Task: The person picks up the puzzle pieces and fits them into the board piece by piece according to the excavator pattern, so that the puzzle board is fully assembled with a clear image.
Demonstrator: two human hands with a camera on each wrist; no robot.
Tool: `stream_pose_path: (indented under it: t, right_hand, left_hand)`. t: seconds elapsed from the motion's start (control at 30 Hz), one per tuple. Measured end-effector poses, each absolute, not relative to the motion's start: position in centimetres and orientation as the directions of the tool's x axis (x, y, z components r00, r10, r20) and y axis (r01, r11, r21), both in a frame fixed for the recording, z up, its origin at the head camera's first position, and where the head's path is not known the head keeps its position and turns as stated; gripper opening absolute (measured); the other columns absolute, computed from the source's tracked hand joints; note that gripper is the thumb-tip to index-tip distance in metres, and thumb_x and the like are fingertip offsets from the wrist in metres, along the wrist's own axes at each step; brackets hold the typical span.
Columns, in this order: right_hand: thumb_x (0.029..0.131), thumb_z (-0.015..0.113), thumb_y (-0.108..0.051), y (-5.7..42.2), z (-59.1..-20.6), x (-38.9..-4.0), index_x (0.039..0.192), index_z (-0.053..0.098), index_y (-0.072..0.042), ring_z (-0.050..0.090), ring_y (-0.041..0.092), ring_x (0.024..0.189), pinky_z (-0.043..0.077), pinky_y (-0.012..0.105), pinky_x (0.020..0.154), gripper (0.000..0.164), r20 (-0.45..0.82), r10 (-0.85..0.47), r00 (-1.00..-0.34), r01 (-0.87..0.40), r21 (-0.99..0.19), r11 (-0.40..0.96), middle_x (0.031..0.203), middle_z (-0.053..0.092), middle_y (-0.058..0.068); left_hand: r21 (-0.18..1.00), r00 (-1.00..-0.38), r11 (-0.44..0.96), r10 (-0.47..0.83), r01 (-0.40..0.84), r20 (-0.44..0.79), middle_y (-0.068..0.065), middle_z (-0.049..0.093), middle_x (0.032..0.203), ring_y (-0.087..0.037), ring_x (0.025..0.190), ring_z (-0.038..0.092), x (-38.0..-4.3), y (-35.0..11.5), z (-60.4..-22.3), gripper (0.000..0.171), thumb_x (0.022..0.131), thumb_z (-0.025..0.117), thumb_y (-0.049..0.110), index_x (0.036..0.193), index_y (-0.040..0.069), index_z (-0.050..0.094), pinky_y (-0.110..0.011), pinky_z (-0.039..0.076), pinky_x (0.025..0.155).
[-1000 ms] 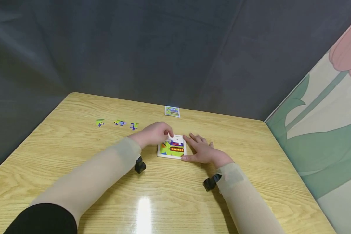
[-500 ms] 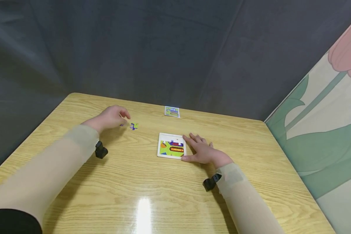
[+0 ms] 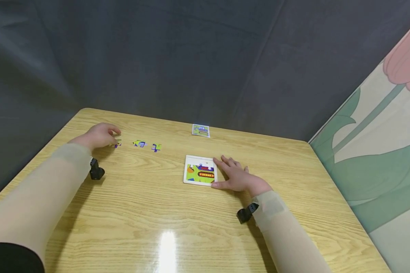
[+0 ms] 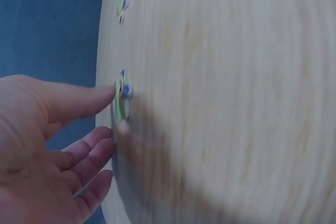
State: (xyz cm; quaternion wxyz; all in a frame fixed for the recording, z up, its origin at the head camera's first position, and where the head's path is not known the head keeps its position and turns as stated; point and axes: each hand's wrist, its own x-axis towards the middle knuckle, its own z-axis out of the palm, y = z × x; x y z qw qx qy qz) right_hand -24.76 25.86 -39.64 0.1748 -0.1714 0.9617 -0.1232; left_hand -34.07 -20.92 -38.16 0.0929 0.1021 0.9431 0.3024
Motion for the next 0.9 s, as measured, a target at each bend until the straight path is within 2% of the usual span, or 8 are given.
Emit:
stream_pose_path:
  t: [0.13, 0.23, 0.43, 0.7, 0.9]
  right_hand:
    - [0.084, 0.061, -0.068, 25.7, -39.6, -24.6, 0.159, 0.015, -0.028, 0.004, 0.041, 0.147, 0.008, 0.076, 0.103, 0.097, -0.287, -0.375, -0.881, -0.291, -0.297, 0.91, 0.164, 0.005, 0.008]
    - [0.085, 0.062, -0.067, 25.7, -39.6, -24.6, 0.159, 0.015, -0.028, 0.004, 0.041, 0.147, 0.008, 0.076, 0.102, 0.096, -0.283, -0.379, -0.881, -0.295, -0.298, 0.908, 0.164, 0.005, 0.008]
    - [0.085, 0.062, -0.067, 25.8, -39.6, -24.6, 0.159, 0.015, -0.027, 0.005, 0.042, 0.146, 0.009, 0.077, 0.102, 0.096, -0.277, -0.384, -0.881, -0.302, -0.297, 0.906, 0.164, 0.006, 0.009]
    - [0.085, 0.062, -0.067, 25.8, -39.5, -24.5, 0.159, 0.015, -0.027, 0.005, 0.042, 0.146, 0.008, 0.077, 0.102, 0.097, -0.282, -0.382, -0.88, -0.299, -0.297, 0.907, 0.164, 0.005, 0.009]
    - [0.084, 0.061, -0.069, 25.8, -39.5, -24.6, 0.16, 0.013, -0.028, 0.003, 0.041, 0.147, 0.007, 0.076, 0.103, 0.098, -0.296, -0.372, -0.88, -0.289, -0.288, 0.913, 0.165, 0.003, 0.007]
  left_hand:
    - [0.592, -0.953, 0.795, 0.265, 0.129, -0.148, -0.035, 0.047, 0.129, -0.046, 0.115, 0.045, -34.2, -21.6, -38.0, 0.047, 0.088, 0.07, 0.012, 0.126, -0.011, 0.053, -0.059, 0.034, 0.098]
    - [0.604, -0.946, 0.785, 0.284, 0.135, -0.157, -0.034, 0.05, 0.124, -0.045, 0.111, 0.047, -34.3, -21.9, -38.2, 0.044, 0.086, 0.072, 0.01, 0.119, -0.012, 0.054, -0.058, 0.035, 0.096]
    - [0.596, -0.946, 0.788, 0.292, 0.155, -0.141, -0.025, 0.056, 0.104, -0.037, 0.093, 0.049, -34.3, -22.3, -38.5, 0.029, 0.085, 0.075, 0.007, 0.102, -0.008, 0.057, -0.051, 0.04, 0.083]
    - [0.608, -0.956, 0.782, 0.265, 0.138, -0.124, -0.013, 0.057, 0.082, -0.027, 0.076, 0.05, -33.9, -21.1, -38.2, 0.024, 0.086, 0.072, 0.006, 0.098, -0.008, 0.056, -0.036, 0.04, 0.068]
    - [0.665, -0.953, 0.736, 0.278, 0.132, -0.119, -0.009, 0.058, 0.08, -0.022, 0.07, 0.053, -34.1, -19.5, -38.2, 0.01, 0.092, 0.064, 0.003, 0.094, -0.006, 0.06, -0.032, 0.043, 0.063]
